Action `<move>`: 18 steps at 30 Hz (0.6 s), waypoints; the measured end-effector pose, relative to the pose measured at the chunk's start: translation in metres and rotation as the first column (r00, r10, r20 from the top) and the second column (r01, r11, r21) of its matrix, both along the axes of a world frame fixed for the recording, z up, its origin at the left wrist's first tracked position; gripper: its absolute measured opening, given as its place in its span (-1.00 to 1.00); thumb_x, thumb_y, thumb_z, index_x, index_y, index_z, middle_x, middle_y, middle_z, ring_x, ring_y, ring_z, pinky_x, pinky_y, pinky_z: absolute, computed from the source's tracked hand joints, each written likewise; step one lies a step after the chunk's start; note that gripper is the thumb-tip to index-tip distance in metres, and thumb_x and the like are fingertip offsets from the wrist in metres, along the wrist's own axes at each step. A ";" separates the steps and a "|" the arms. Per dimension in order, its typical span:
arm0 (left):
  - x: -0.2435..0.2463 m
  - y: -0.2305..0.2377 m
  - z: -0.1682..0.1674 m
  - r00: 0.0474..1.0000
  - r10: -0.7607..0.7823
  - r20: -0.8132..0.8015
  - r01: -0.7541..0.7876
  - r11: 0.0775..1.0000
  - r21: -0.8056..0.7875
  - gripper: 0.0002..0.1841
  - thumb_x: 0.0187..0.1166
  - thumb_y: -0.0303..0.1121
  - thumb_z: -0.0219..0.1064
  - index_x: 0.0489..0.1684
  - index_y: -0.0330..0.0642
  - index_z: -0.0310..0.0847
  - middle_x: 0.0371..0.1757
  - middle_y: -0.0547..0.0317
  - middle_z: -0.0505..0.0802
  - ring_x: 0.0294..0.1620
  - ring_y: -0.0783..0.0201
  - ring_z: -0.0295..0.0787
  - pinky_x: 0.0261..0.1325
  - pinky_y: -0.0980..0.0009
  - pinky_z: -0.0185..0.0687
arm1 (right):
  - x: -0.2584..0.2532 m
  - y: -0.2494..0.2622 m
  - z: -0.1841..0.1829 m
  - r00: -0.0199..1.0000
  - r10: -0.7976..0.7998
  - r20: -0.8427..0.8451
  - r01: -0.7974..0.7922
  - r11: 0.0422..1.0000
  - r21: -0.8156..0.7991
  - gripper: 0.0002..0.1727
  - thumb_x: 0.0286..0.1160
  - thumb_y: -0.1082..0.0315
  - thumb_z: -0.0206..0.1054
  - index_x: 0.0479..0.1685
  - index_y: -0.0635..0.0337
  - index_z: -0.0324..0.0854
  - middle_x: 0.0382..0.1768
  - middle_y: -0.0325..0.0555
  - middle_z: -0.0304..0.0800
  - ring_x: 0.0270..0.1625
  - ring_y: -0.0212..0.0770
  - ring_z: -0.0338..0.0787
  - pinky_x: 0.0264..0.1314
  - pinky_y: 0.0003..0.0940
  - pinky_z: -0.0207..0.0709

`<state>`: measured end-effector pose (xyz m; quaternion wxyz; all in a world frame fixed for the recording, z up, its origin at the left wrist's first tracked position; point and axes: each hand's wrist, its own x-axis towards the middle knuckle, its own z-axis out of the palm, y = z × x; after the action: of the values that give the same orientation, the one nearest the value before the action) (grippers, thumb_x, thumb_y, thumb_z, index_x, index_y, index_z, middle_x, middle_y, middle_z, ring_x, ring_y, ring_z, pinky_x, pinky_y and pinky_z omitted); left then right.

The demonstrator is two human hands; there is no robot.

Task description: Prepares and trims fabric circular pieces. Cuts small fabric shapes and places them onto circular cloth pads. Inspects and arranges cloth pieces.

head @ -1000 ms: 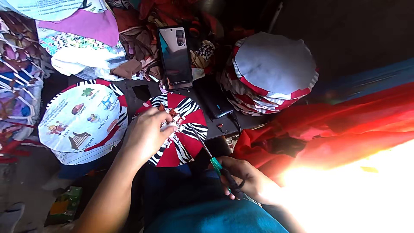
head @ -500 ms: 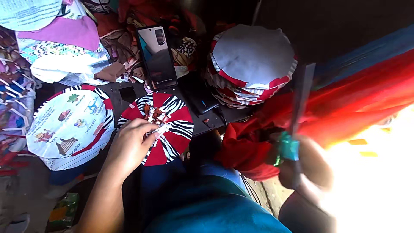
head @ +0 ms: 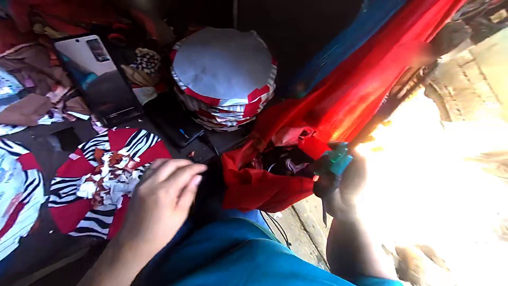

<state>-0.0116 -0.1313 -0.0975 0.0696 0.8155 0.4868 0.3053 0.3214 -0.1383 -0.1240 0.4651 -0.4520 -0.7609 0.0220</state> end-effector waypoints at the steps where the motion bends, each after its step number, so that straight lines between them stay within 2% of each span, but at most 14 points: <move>1: 0.019 0.007 0.002 0.996 -0.092 0.008 0.092 0.995 0.027 -0.67 0.71 -0.21 0.17 -0.10 -0.16 0.88 -0.08 0.03 0.88 0.06 0.07 0.80 0.15 0.15 0.67 | 0.002 -0.003 -0.001 0.999 0.002 -0.045 -0.001 0.999 0.035 -0.49 0.79 -0.01 0.04 0.50 0.14 0.29 -0.24 -0.27 0.69 -0.24 -0.60 0.67 -0.08 -0.63 0.60; 3: 0.057 0.023 0.004 0.971 -0.239 0.014 0.238 0.969 0.065 -0.74 0.67 -0.28 0.23 -0.10 -0.13 0.89 -0.10 0.07 0.89 0.05 0.08 0.82 0.15 0.16 0.71 | 0.003 -0.008 -0.003 0.993 -0.009 -0.117 0.020 0.995 0.094 -0.51 0.79 0.00 0.06 0.53 0.06 0.32 -0.15 -0.38 0.72 -0.17 -0.69 0.68 -0.01 -0.67 0.61; 6: 0.116 0.046 0.001 0.929 -0.370 0.019 0.368 0.926 0.079 -0.81 0.60 -0.38 0.31 -0.13 -0.20 0.87 -0.12 0.01 0.87 0.02 -0.01 0.82 0.09 0.07 0.73 | 0.006 -0.011 -0.002 0.981 0.002 -0.192 0.024 0.990 0.136 -0.49 0.80 -0.01 0.09 0.60 -0.01 0.32 -0.01 -0.50 0.74 -0.03 -0.74 0.69 0.10 -0.68 0.61; 9: 0.169 0.062 -0.010 0.918 -0.390 -0.073 0.397 0.899 0.187 -0.85 0.56 -0.39 0.36 -0.24 -0.26 0.83 -0.09 -0.08 0.85 0.02 -0.10 0.80 0.06 -0.02 0.69 | 0.012 -0.011 0.000 0.971 0.012 -0.240 0.024 0.989 0.146 -0.52 0.80 -0.03 0.10 0.57 -0.06 0.36 -0.07 -0.57 0.75 -0.09 -0.74 0.71 0.04 -0.71 0.63; 12: 0.200 0.071 -0.015 0.916 -0.309 -0.257 0.366 0.905 0.215 -0.83 0.45 -0.57 0.35 -0.13 -0.33 0.83 0.13 -0.12 0.83 0.24 -0.12 0.75 0.26 -0.03 0.60 | 0.020 -0.014 -0.001 0.958 0.010 -0.285 0.034 0.988 0.151 -0.52 0.79 -0.02 0.13 0.57 -0.06 0.38 -0.07 -0.61 0.78 -0.09 -0.75 0.73 0.01 -0.72 0.65; 14: 0.209 0.072 -0.017 0.905 -0.253 -0.342 0.315 0.939 0.140 -0.77 0.43 -0.65 0.33 -0.04 -0.33 0.82 0.37 -0.12 0.76 0.51 -0.15 0.59 0.55 -0.12 0.37 | 0.025 -0.017 0.000 0.947 0.019 -0.320 0.026 0.990 0.136 -0.52 0.80 -0.01 0.13 0.60 -0.12 0.36 -0.03 -0.68 0.79 -0.07 -0.77 0.74 0.02 -0.75 0.65; 16: 0.211 0.074 -0.019 0.915 -0.293 -0.278 0.311 0.950 0.020 -0.79 0.45 -0.63 0.34 -0.07 -0.28 0.83 0.48 -0.15 0.70 0.63 -0.25 0.45 0.70 -0.28 0.09 | 0.030 -0.019 0.000 0.940 0.015 -0.341 0.030 0.992 0.125 -0.52 0.79 -0.02 0.15 0.60 -0.16 0.37 -0.04 -0.70 0.80 -0.09 -0.76 0.75 -0.01 -0.75 0.65; 17: 0.210 0.075 -0.019 0.920 -0.324 -0.219 0.328 0.945 -0.022 -0.82 0.44 -0.61 0.36 -0.13 -0.24 0.86 0.47 -0.19 0.70 0.62 -0.31 0.43 0.69 -0.36 0.05 | 0.033 -0.019 0.000 0.940 0.015 -0.342 0.029 0.992 0.124 -0.52 0.78 -0.02 0.15 0.59 -0.14 0.38 -0.05 -0.69 0.79 -0.10 -0.76 0.74 -0.02 -0.75 0.65; 18: 0.207 0.076 -0.017 0.929 -0.334 -0.161 0.335 0.942 -0.023 -0.86 0.43 -0.55 0.41 -0.20 -0.18 0.87 0.41 -0.19 0.73 0.58 -0.34 0.46 0.65 -0.39 0.10 | 0.035 -0.019 -0.001 0.941 0.020 -0.337 0.021 0.993 0.117 -0.53 0.78 -0.02 0.14 0.57 -0.12 0.37 -0.07 -0.66 0.78 -0.10 -0.76 0.73 -0.01 -0.75 0.63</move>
<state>0.1957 -0.0550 -0.1149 0.0785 0.9088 0.3440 0.2225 0.3563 -0.1571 -0.1249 0.6145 -0.4134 -0.6698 0.0536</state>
